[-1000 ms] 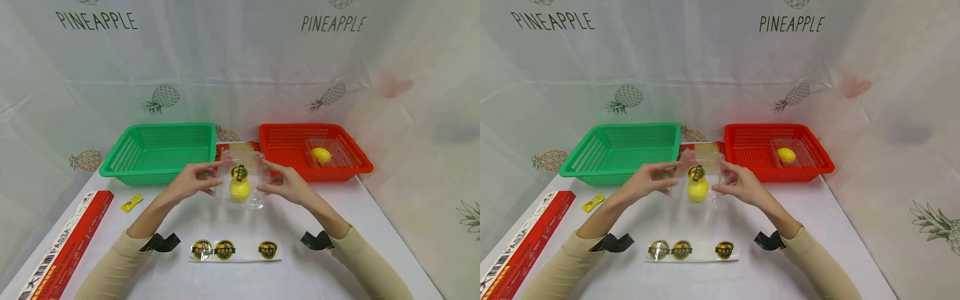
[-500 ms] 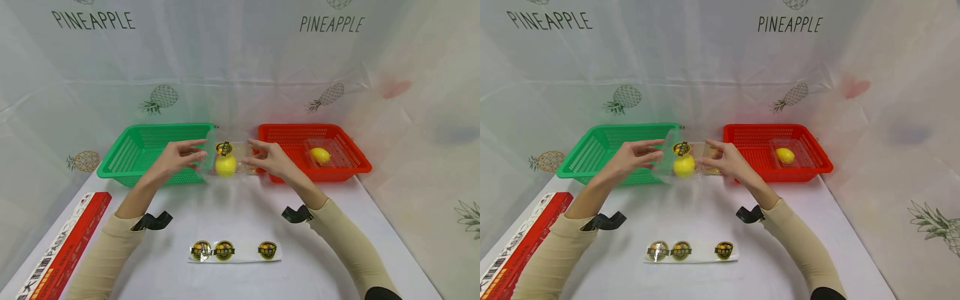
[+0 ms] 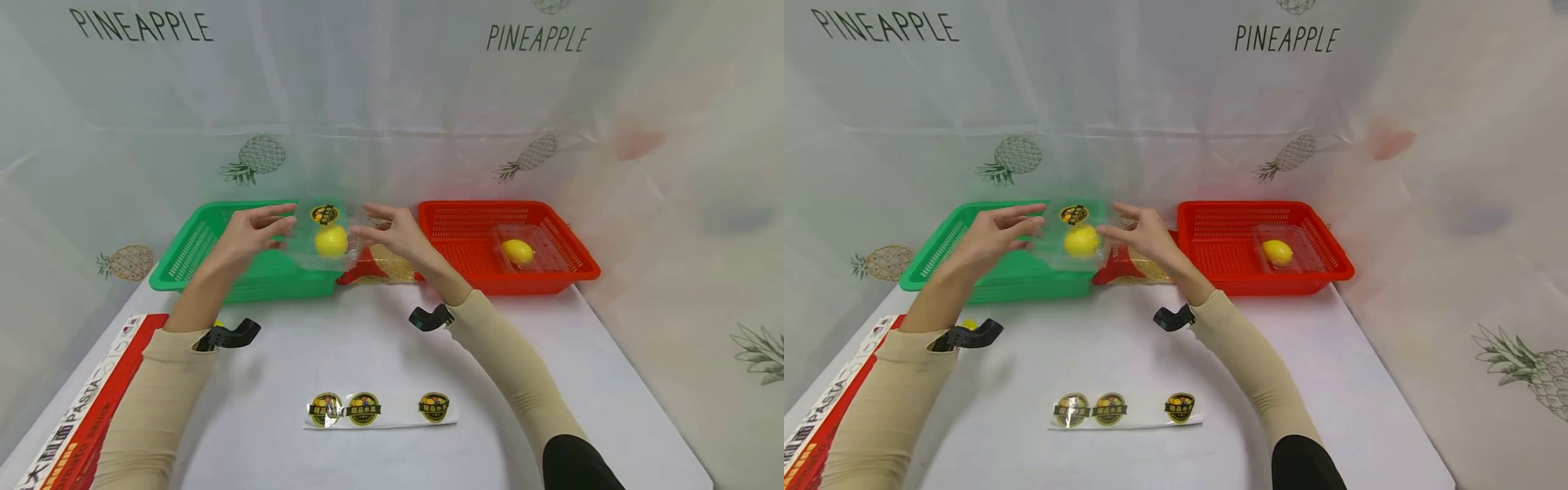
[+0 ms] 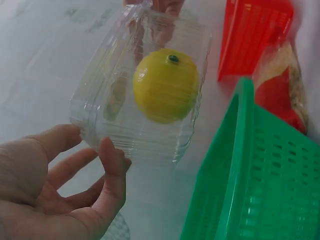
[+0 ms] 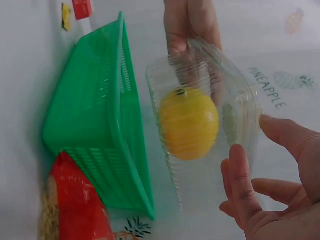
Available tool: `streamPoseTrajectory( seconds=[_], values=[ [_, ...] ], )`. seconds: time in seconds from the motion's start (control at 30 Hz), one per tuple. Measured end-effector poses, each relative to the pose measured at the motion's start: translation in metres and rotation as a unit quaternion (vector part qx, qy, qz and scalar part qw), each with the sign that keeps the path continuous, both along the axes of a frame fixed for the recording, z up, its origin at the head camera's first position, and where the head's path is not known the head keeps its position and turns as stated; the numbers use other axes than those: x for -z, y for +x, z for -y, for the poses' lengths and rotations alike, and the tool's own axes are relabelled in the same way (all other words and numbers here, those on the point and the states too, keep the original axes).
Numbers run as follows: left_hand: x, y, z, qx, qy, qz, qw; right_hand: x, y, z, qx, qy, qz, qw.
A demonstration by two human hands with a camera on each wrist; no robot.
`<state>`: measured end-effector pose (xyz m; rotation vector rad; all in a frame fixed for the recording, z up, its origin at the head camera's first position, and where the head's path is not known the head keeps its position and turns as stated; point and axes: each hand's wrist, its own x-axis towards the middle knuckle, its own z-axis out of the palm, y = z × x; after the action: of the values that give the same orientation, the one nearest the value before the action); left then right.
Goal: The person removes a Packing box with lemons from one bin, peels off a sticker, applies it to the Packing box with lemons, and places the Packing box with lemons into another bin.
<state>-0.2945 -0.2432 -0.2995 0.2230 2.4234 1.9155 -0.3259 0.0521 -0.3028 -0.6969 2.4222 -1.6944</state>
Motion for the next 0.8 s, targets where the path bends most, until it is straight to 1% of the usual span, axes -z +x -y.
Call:
streamPoseTrajectory(
  seconds=[0.13, 0.27, 0.37, 0.47, 0.53, 0.67, 0.8],
  values=[
    [0.005, -0.007, 0.016, -0.018, 0.015, 0.017, 0.9996, 0.012, -0.014, 0.022, -0.011, -0.044, 0.023, 0.9987],
    [0.014, -0.016, 0.028, -0.026, 0.009, 0.03, 0.9992, 0.025, -0.026, 0.037, -0.019, -0.058, 0.027, 0.9978],
    [0.019, -0.021, 0.035, -0.03, -0.006, 0.049, 0.9984, 0.031, -0.033, 0.046, -0.017, -0.031, 0.026, 0.999],
    [0.023, -0.023, 0.04, -0.03, -0.027, 0.066, 0.997, 0.035, -0.039, 0.052, -0.023, -0.005, 0.038, 0.999],
    [0.025, -0.025, 0.042, -0.027, -0.034, 0.075, 0.9962, 0.038, -0.042, 0.055, -0.028, 0.01, 0.042, 0.9987],
    [0.031, -0.029, 0.046, -0.021, -0.045, 0.087, 0.995, 0.044, -0.047, 0.061, -0.038, 0.025, 0.048, 0.9978],
    [0.037, -0.033, 0.05, -0.018, -0.056, 0.094, 0.9939, 0.049, -0.05, 0.066, -0.034, 0.028, 0.057, 0.9974]
  ],
)
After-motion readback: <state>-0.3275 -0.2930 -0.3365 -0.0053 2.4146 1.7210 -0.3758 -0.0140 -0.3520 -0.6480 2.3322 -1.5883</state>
